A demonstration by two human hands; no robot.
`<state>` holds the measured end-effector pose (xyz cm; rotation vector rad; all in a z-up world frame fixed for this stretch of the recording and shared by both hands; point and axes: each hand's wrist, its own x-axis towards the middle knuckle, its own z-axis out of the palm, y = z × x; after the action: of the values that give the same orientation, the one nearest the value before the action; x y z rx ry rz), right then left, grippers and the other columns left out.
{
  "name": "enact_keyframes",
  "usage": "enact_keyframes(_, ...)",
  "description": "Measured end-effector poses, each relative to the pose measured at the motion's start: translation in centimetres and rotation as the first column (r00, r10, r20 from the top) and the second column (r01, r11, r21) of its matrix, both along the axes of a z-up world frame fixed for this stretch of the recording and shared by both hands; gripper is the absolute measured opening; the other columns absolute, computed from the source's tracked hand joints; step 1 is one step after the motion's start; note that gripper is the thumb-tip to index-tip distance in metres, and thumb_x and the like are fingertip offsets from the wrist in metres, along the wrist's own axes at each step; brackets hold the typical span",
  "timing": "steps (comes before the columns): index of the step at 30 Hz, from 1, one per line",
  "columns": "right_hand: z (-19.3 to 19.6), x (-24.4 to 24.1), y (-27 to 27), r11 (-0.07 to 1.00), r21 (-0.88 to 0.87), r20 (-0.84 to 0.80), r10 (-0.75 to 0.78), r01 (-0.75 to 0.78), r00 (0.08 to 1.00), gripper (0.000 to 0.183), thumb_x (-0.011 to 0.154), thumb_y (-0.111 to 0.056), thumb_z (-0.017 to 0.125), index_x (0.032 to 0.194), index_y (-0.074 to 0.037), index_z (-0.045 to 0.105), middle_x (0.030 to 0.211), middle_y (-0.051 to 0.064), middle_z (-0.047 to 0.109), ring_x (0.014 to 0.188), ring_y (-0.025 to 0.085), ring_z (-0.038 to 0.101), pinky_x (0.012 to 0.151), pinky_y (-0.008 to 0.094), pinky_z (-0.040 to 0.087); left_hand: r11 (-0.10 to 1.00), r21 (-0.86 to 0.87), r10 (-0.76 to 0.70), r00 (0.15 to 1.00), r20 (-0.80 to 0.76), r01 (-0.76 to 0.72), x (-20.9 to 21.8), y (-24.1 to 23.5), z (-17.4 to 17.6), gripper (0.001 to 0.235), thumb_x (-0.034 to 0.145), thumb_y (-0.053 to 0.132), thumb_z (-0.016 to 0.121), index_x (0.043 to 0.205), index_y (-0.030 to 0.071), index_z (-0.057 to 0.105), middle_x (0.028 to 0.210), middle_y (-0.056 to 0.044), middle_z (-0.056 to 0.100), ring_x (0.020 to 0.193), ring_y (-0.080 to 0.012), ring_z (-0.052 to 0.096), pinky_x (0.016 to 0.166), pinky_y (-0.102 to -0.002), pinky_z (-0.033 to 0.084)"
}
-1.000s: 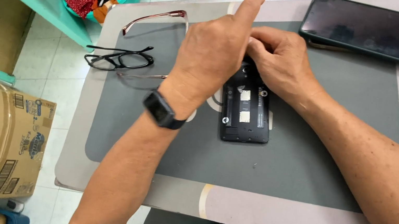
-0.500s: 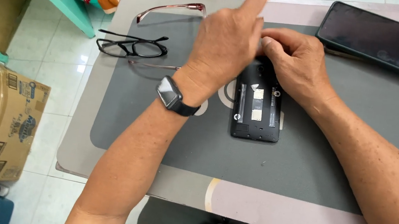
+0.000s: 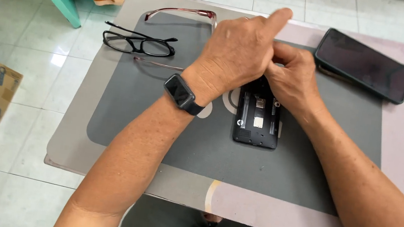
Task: The person uses a small tool to pry open the back cover of a black electronic device on a table. They then use their fingers to remove a small component from the device's interior.
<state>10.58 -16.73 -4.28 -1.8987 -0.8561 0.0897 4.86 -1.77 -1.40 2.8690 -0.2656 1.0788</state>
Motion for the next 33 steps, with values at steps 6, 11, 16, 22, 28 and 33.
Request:
enact_keyframes(6, 0.2, 0.2, 0.5, 0.998, -0.008, 0.045, -0.066, 0.066, 0.997, 0.021, 0.091, -0.007, 0.067, 0.071, -0.013, 0.062, 0.07, -0.004, 0.063, 0.068, 0.007, 0.053, 0.062, 0.026, 0.044, 0.997, 0.035, 0.064, 0.994, 0.086, -0.068, 0.1, -0.7, -0.2, 0.054, 0.098, 0.042, 0.071, 0.141, 0.017, 0.05, 0.096, -0.005, 0.063, 0.076, -0.0276, 0.067, 0.066, -0.044, 0.057)
enact_keyframes(11, -0.8, 1.7, 0.1, 0.999, 0.027, 0.063, -0.046, 0.045, 0.997, 0.026, 0.093, -0.002, 0.065, 0.07, -0.011, 0.063, 0.072, -0.005, 0.064, 0.073, 0.003, 0.05, 0.062, 0.023, 0.042, 0.983, 0.135, 0.098, 0.981, 0.168, -0.122, 0.4, -0.6, -0.4, 0.061, 0.098, 0.058, 0.072, 0.14, 0.02, 0.051, 0.129, -0.009, 0.061, 0.113, -0.0304, 0.066, 0.079, -0.041, 0.058)
enact_keyframes(16, 0.3, 0.6, 0.4, 0.996, 0.083, 0.086, -0.044, 0.037, 0.995, 0.022, 0.096, -0.002, 0.064, 0.076, -0.008, 0.059, 0.073, -0.002, 0.06, 0.07, 0.006, 0.049, 0.057, 0.025, 0.04, 0.986, 0.126, 0.082, 0.977, 0.197, -0.108, 0.7, -0.2, -0.7, 0.059, 0.101, 0.061, 0.066, 0.14, 0.02, 0.051, 0.135, -0.012, 0.06, 0.125, -0.0338, 0.061, 0.088, -0.045, 0.057)
enact_keyframes(22, 2.5, -1.0, 1.9, 0.975, 0.217, -0.063, -0.033, 0.046, 0.997, 0.012, 0.104, -0.014, 0.073, 0.094, -0.01, 0.077, 0.089, 0.0, 0.076, 0.082, 0.006, 0.069, 0.076, 0.021, 0.06, 0.805, -0.593, -0.05, 0.998, -0.046, 0.013, -0.2, -0.6, 0.2, 0.052, 0.102, 0.052, 0.041, 0.138, 0.016, 0.053, 0.122, -0.009, 0.076, 0.099, -0.0366, 0.073, 0.069, -0.049, 0.057)
enact_keyframes(28, 2.3, -1.8, 2.4, 0.929, 0.37, -0.019, 0.026, -0.017, 1.0, 0.015, 0.096, 0.005, 0.069, 0.097, -0.009, 0.068, 0.091, -0.003, 0.07, 0.086, 0.007, 0.065, 0.077, 0.021, 0.056, 0.772, -0.628, -0.181, 0.981, -0.067, 0.1, -1.0, -0.9, 0.6, 0.047, 0.107, 0.042, 0.036, 0.146, 0.018, 0.046, 0.134, 0.001, 0.062, 0.11, -0.032, 0.068, 0.077, -0.049, 0.059)
enact_keyframes(33, 0.3, -0.3, 2.1, 0.975, 0.208, 0.284, -0.139, 0.081, 0.949, 0.074, 0.096, -0.004, 0.086, 0.155, -0.018, 0.045, 0.085, -0.002, 0.065, 0.078, 0.009, 0.06, 0.087, 0.026, 0.058, 0.054, -0.993, -0.099, 0.99, 0.098, 0.103, -1.8, -1.3, 0.6, 0.06, 0.099, 0.041, 0.047, 0.149, 0.009, 0.047, 0.158, -0.01, 0.049, 0.123, -0.016, 0.06, 0.1, -0.03, 0.055)
